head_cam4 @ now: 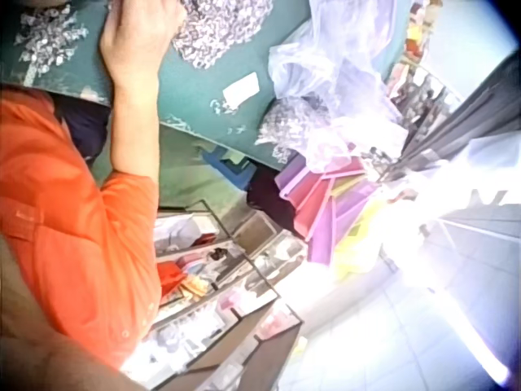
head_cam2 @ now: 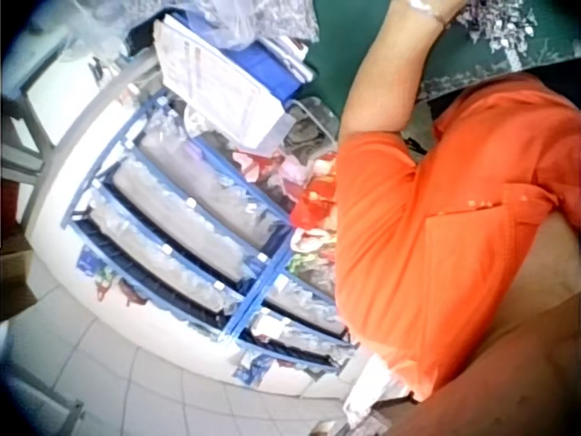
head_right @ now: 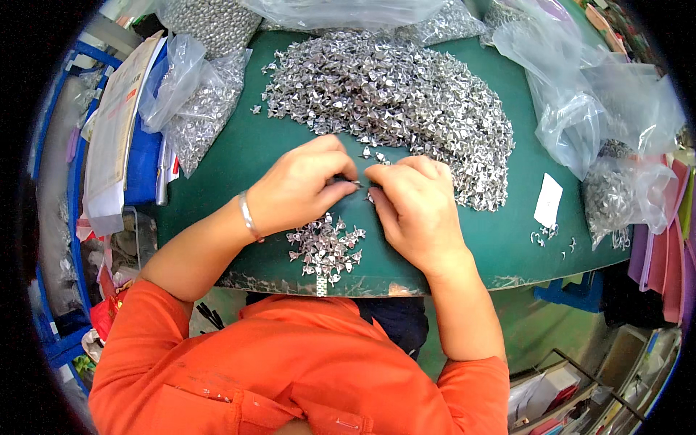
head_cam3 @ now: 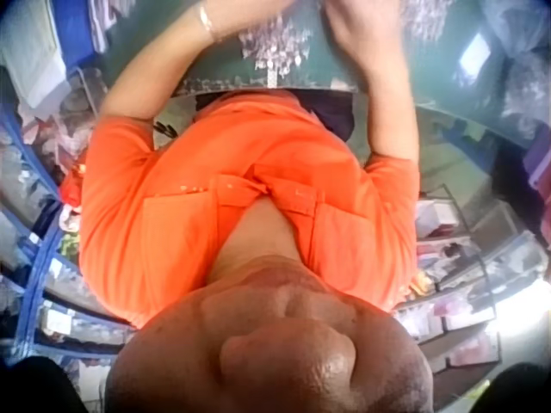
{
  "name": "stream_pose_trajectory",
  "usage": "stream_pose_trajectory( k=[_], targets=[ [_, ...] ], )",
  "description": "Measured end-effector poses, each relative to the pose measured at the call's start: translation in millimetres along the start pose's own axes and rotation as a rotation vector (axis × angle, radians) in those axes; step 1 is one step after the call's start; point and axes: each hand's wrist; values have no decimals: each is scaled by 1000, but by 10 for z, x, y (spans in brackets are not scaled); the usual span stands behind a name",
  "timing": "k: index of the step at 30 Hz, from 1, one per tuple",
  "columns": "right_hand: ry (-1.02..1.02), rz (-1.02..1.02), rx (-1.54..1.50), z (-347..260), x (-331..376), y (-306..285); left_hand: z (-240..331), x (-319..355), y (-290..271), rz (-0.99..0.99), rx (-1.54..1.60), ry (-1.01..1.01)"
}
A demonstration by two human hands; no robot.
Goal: The person sits at a green workbench and sorts small silver metal pieces by hand. They pick up individual items from a large pile, inspect them, and place them into a smaller pile, occasionally transferring handfuls between piles.
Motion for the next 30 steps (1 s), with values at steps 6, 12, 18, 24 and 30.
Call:
stream_pose_trajectory(
  k=[6, 12, 18, 24, 30],
  targets=[
    [63, 19, 28, 17, -9, -31, -48, 158, -125, 126, -7, -124],
    [-8, -157, 85, -110, 18, -16, 37, 124, -69, 139, 76, -52],
    [9, -210, -91, -113, 57, -81, -79, 175, -33, 111, 52, 54],
    [386, 83, -111, 44, 224, -264, -139, 187, -35, 152, 92, -2],
    [54, -101, 3, -159, 259, 14, -88, 208, -71, 57, 118, 88]
  ],
)
Point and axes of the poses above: each hand's wrist, its own x-axis away from the middle knuckle, its own y-axis out of the palm, z = x × y, and after that the axes turned 15 degrees about y, right-handed
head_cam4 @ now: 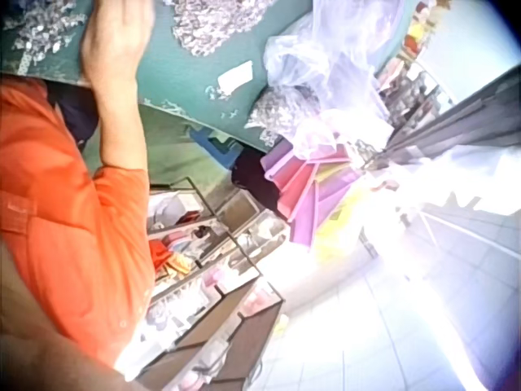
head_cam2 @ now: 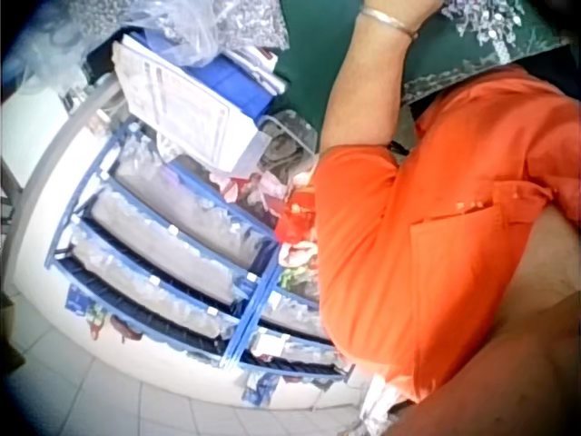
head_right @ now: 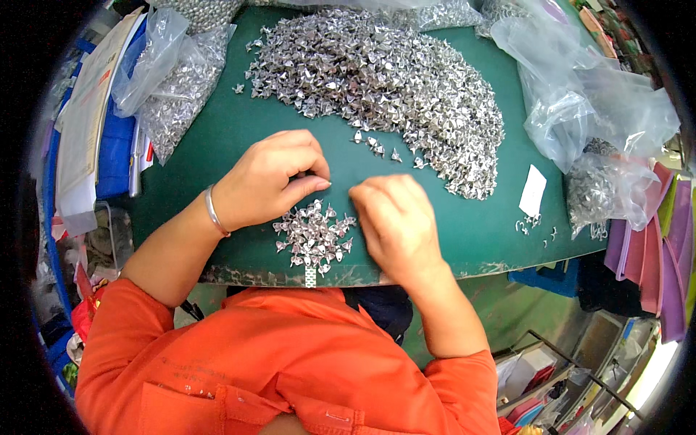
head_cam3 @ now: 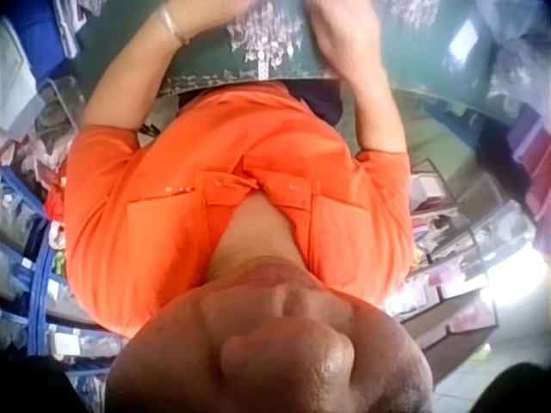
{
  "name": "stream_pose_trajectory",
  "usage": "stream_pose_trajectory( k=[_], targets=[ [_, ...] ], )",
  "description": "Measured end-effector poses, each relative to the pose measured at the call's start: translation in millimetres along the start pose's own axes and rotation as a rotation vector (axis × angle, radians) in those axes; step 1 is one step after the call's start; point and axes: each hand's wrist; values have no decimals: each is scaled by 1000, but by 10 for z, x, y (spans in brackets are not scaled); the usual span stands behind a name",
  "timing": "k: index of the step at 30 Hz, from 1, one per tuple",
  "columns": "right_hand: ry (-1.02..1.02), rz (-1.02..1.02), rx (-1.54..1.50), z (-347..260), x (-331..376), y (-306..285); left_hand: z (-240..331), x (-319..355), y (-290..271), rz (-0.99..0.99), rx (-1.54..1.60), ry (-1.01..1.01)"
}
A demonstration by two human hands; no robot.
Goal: The person sits at a green workbench and sorts small silver metal pieces by hand. They pick up individual items from a large pile, inspect them, and place them into a smaller pile, occasionally transferring handfuls between piles.
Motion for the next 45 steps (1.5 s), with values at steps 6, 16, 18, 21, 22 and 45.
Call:
stream_pose_trajectory(
  k=[6, 16, 18, 21, 22, 45],
  targets=[
    [4, 79, -36, -62, -65, -96, -26, 26, -44, -42, 71, 46],
    [123, -173, -159, -133, -14, -78, -59, 48, -13, -12, 62, 42],
    [92, -157, -141, -135, 19, -46, -58, 45, -12, -14, 49, 48],
    [144, -130, -155, -121, 84, -36, -62, 43, 4, 6, 46, 44],
    [210, -103, -164, -124, 101, -46, -63, 43, 12, 16, 48, 41],
    [344, 134, -167, -156, 177, 36, 60, 9, 5, -62, 130, 7]
  ],
)
Point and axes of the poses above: each hand's wrist, its own x-axis away from the middle knuckle, its own y-axis out of the palm, z = x × y, and after that the axes turned 15 degrees about y, right-handed
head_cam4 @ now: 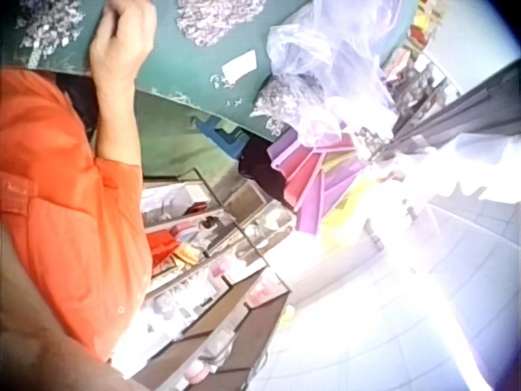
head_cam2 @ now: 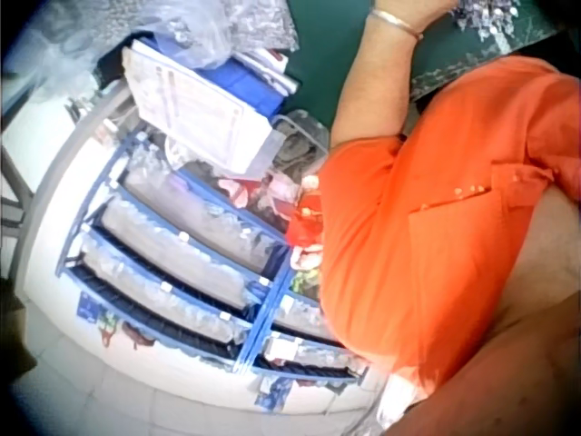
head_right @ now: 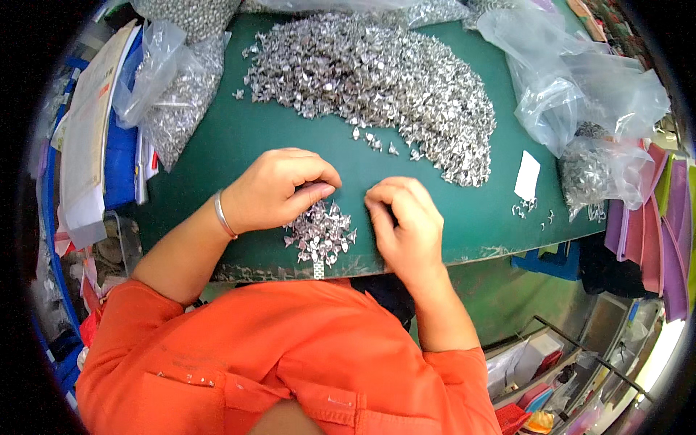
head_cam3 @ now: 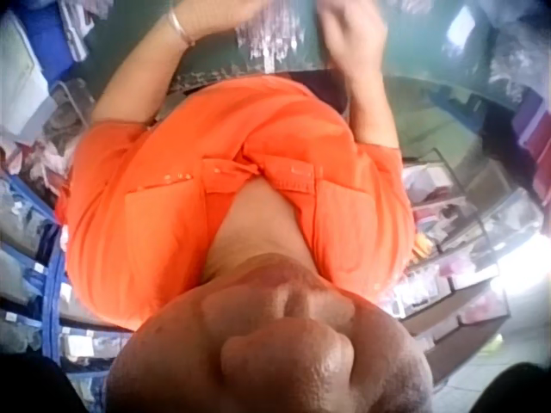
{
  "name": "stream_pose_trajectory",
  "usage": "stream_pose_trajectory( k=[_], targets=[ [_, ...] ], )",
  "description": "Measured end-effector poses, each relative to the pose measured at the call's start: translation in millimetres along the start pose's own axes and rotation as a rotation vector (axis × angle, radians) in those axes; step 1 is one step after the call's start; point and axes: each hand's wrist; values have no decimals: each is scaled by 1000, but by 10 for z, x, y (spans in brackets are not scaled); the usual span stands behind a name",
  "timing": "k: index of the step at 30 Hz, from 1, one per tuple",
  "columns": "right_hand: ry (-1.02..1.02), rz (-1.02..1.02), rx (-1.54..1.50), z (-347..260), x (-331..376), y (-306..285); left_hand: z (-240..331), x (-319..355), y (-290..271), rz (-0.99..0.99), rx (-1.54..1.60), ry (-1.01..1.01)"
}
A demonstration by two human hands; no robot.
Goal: The person sits at a green workbench and sorts small silver metal pieces by hand. They pick up individual items from a large pile, inspect them, and place them into a smaller pile, occasionally transferring handfuls between piles.
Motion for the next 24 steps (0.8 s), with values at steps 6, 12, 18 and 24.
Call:
stream_pose_trajectory(
  k=[6, 12, 18, 24],
  targets=[
    [-254, 45, 164, -115, -229, -11, -36, -16, 4, 78, 1, -77],
    [-78, -5, 124, 55, -302, -108, -40, -13, -4, 76, 19, -70],
    [17, 52, 10, 26, -314, -118, -63, -18, 8, 80, 11, -67],
    [-134, -83, 66, -6, -209, 53, -65, 3, 18, 102, 3, -52]
  ],
)
Point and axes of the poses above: each hand's wrist, its own x-axis away from the middle knuckle, its own y-axis out of the palm, z = x × y, and after that the axes turned 15 degrees about y, right-handed
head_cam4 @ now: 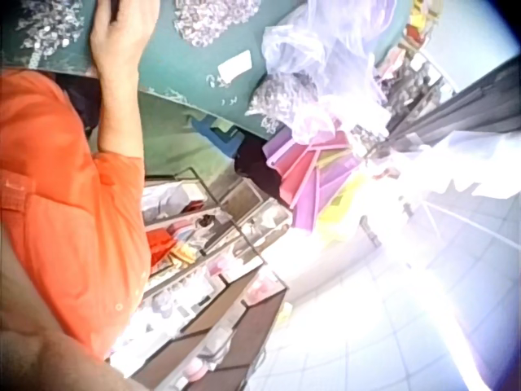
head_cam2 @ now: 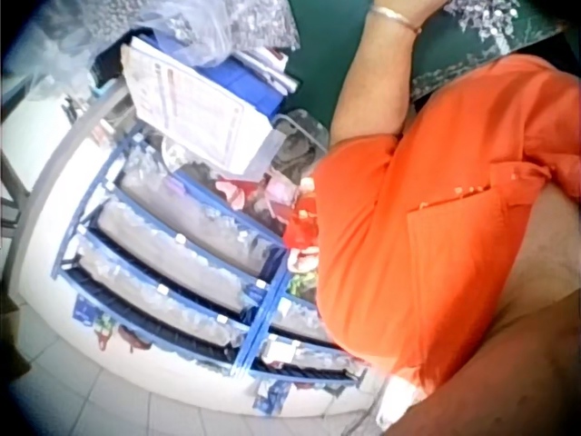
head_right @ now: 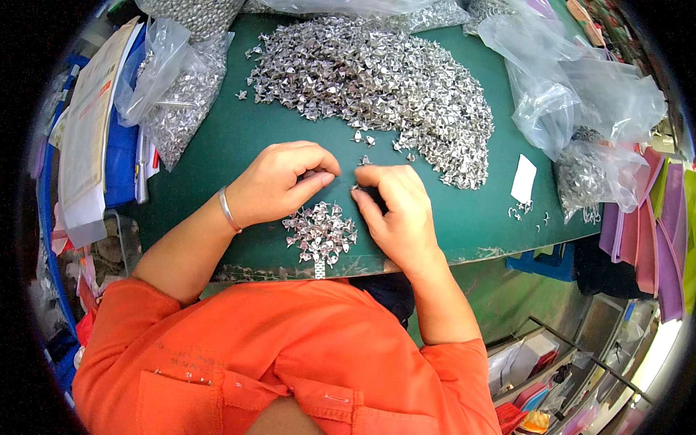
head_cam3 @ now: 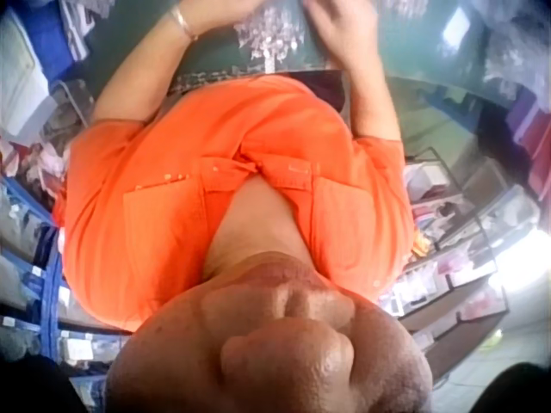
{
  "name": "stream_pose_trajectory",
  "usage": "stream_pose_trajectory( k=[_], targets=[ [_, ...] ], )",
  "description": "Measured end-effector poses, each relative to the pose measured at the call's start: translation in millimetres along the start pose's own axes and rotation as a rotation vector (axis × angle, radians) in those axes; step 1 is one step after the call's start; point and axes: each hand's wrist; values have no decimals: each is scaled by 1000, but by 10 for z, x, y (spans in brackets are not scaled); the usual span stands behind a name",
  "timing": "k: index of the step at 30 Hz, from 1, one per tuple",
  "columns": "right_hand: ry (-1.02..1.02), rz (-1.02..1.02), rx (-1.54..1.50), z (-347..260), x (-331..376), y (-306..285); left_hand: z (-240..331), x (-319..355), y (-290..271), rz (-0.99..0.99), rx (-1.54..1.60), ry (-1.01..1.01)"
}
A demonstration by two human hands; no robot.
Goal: The person sits at a green workbench and sorts small silver metal pieces by hand. They pick up individual items from a large pile, inspect them, and place them into a smaller pile, occasionally transferring handfuls between piles.
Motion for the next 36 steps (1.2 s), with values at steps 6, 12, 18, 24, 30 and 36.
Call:
stream_pose_trajectory(
  k=[6, 12, 18, 24, 30, 36],
  targets=[
    [-105, -294, -119, -65, -15, -180, 6, -5, 1, 6, 2, -8],
    [-177, 8, 110, 91, -245, 23, -4, -20, -4, 7, 15, -27],
    [-96, -333, -93, -34, -239, -197, -4, -1, 9, 19, 0, -5],
    [-98, -91, 140, 7, -365, -40, -17, -1, 8, 60, 10, -6],
    [-130, -229, 38, -102, -416, -66, -38, -6, 41, 197, -27, -55],
    [9, -757, -98, -214, -485, -177, -77, 2, 2, 371, -174, -106]
  ],
)
Point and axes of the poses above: each hand's wrist, its own x-axis away from the middle knuckle, its own y-axis out of the palm, z = x × y, and after that the axes turned 15 degrees about y, right-handed
